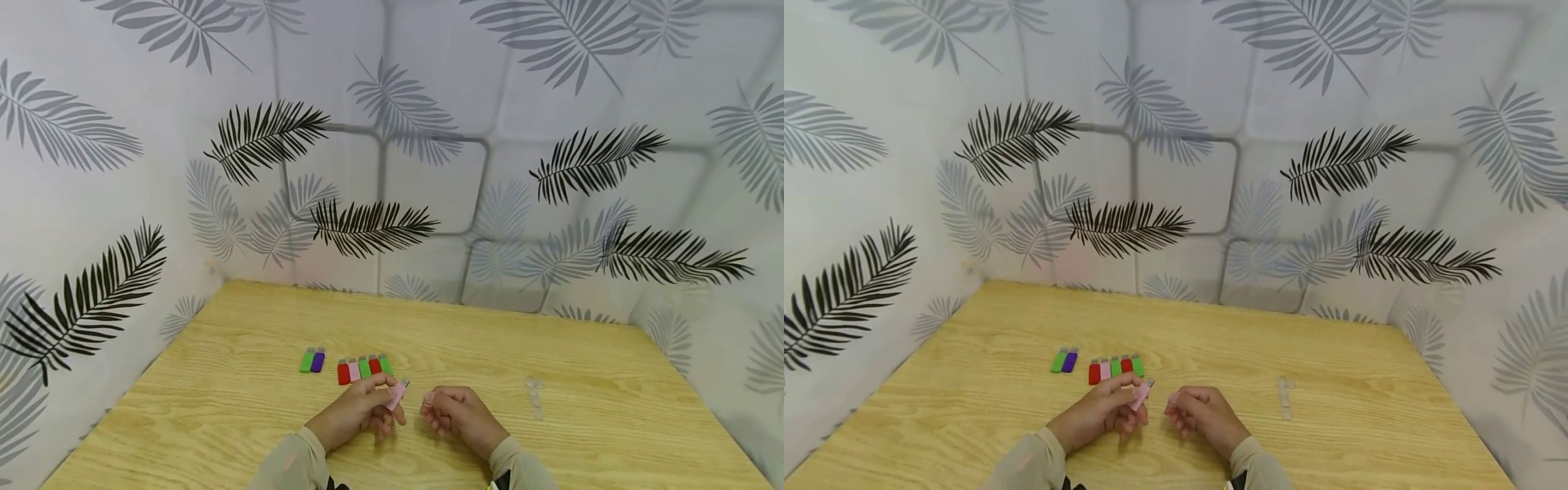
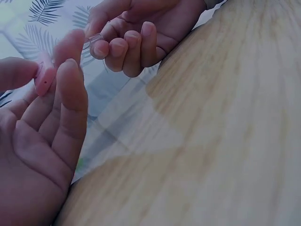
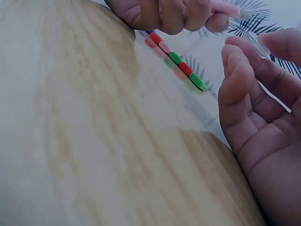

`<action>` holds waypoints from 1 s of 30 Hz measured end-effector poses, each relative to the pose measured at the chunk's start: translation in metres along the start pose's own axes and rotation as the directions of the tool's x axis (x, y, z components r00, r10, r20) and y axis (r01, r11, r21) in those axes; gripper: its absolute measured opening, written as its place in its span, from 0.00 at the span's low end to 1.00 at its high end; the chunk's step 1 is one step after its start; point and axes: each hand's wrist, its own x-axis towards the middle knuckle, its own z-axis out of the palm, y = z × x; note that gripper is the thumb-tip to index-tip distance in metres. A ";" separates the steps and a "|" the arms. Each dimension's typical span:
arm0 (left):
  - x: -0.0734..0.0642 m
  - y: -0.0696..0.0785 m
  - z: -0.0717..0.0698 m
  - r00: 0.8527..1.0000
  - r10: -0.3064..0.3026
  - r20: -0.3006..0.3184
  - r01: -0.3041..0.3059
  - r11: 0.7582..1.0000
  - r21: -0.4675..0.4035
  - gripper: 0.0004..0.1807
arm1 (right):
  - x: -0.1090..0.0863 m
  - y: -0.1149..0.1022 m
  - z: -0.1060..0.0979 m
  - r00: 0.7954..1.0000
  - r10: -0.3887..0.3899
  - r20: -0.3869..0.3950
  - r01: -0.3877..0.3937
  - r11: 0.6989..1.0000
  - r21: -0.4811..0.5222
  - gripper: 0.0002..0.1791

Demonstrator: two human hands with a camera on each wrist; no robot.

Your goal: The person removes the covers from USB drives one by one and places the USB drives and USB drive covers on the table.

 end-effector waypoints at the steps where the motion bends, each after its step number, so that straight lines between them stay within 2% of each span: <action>1: 0.000 0.000 0.000 1.000 0.012 -0.013 -0.012 1.000 -0.004 0.13 | 0.000 0.000 -0.001 1.000 -0.005 0.005 0.005 1.000 0.014 0.15; 7: 0.000 0.000 -0.002 0.998 0.033 -0.052 -0.031 0.999 0.034 0.11 | 0.000 0.002 -0.002 1.000 -0.025 0.015 0.025 1.000 0.015 0.18; 12: 0.000 -0.002 -0.001 0.999 0.034 -0.042 -0.031 0.997 0.069 0.10 | 0.000 0.003 -0.002 1.000 -0.009 -0.005 0.009 1.000 0.023 0.20; 16: 0.001 -0.002 -0.001 0.999 0.030 -0.034 -0.027 0.996 0.089 0.12 | -0.001 0.003 -0.003 0.999 0.021 -0.030 -0.019 0.997 0.079 0.17; 26: 0.001 -0.002 0.000 0.999 0.020 -0.041 -0.018 0.998 0.064 0.13 | -0.001 0.004 -0.004 0.998 0.027 -0.047 -0.019 0.986 0.166 0.14; 30: 0.002 -0.002 0.001 0.998 0.009 -0.064 -0.005 0.998 0.064 0.14 | -0.001 0.003 -0.005 0.999 0.033 -0.039 -0.026 0.983 0.180 0.14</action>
